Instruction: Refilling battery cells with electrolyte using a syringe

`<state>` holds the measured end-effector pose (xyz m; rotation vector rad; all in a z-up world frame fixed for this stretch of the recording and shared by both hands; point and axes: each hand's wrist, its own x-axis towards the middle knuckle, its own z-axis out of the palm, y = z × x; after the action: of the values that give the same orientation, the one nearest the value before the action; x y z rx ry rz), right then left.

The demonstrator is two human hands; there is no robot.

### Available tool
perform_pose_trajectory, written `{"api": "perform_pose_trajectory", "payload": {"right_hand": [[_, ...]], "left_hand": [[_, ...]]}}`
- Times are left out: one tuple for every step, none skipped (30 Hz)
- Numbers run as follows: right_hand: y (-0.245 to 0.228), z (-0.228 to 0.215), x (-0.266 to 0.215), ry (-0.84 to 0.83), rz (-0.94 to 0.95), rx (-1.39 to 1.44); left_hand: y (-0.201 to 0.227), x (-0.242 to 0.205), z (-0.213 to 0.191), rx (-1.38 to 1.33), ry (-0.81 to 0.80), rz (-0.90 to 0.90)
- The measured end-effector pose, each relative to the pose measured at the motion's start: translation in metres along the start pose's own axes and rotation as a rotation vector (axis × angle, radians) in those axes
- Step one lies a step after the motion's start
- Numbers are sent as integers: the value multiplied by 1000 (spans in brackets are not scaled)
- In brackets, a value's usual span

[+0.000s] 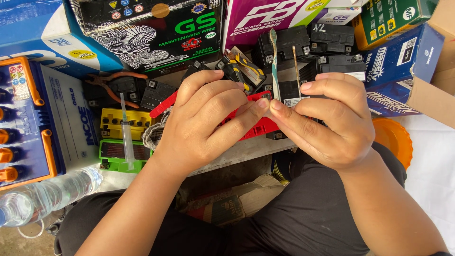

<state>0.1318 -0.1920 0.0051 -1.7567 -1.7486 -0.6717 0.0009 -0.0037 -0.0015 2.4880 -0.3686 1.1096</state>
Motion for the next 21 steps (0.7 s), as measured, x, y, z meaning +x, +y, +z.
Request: {"api": "perform_pose_trajectory", "payload": {"right_hand": [[0, 0, 0, 0, 0, 0], [1, 0, 0, -6, -3, -2], [1, 0, 0, -11, -5, -4], [1, 0, 0, -11, -5, -5], [1, 0, 0, -11, -4, -8], [1, 0, 0, -10, -3, -11], [1, 0, 0, -11, -3, -11], [1, 0, -1, -12, -5, -13], [1, 0, -1, -15, -6, -14], [0, 0, -1, -15, -6, -14], [0, 0, 0, -15, -6, -13], [0, 0, 0, -15, -7, -12], [0, 0, 0, -16, -6, -12], [0, 0, 0, -16, -8, -11], [0, 1, 0, -16, -11, -9], [0, 1, 0, -16, -11, -9], [0, 1, 0, -18, -11, -9], [0, 1, -1, -19, -11, -8], [0, 1, -1, -19, -12, -8], [1, 1, -1, -19, -13, -6], [1, 2, -2, -19, -14, -4]], "left_hand": [[0, 0, 0, 0, 0, 0], [-1, 0, 1, 0, 3, 5], [-1, 0, 1, 0, 5, 10], [-1, 0, 1, -1, 5, 10], [-1, -1, 1, 1, 0, 6], [-1, -1, 1, 3, -5, 1], [-1, -1, 1, 3, -5, 1], [-1, -1, 0, 2, -7, 0], [-1, -1, 0, 0, -9, -2], [0, -1, 0, 0, -9, -3], [-1, -1, 1, -3, -7, -4], [-1, -1, 1, -6, -5, -6], [0, -1, 1, -6, -6, -6], [0, 0, 1, -4, -5, -8], [0, 0, 1, -3, -4, -9], [-1, -1, 1, -3, -4, -9], [-1, -1, 1, -2, -2, -7], [-1, -1, 1, -1, -1, -5], [-1, -1, 2, -1, -1, -5], [0, -1, 2, -6, 3, -8], [0, -1, 2, -11, 7, -10]]}}
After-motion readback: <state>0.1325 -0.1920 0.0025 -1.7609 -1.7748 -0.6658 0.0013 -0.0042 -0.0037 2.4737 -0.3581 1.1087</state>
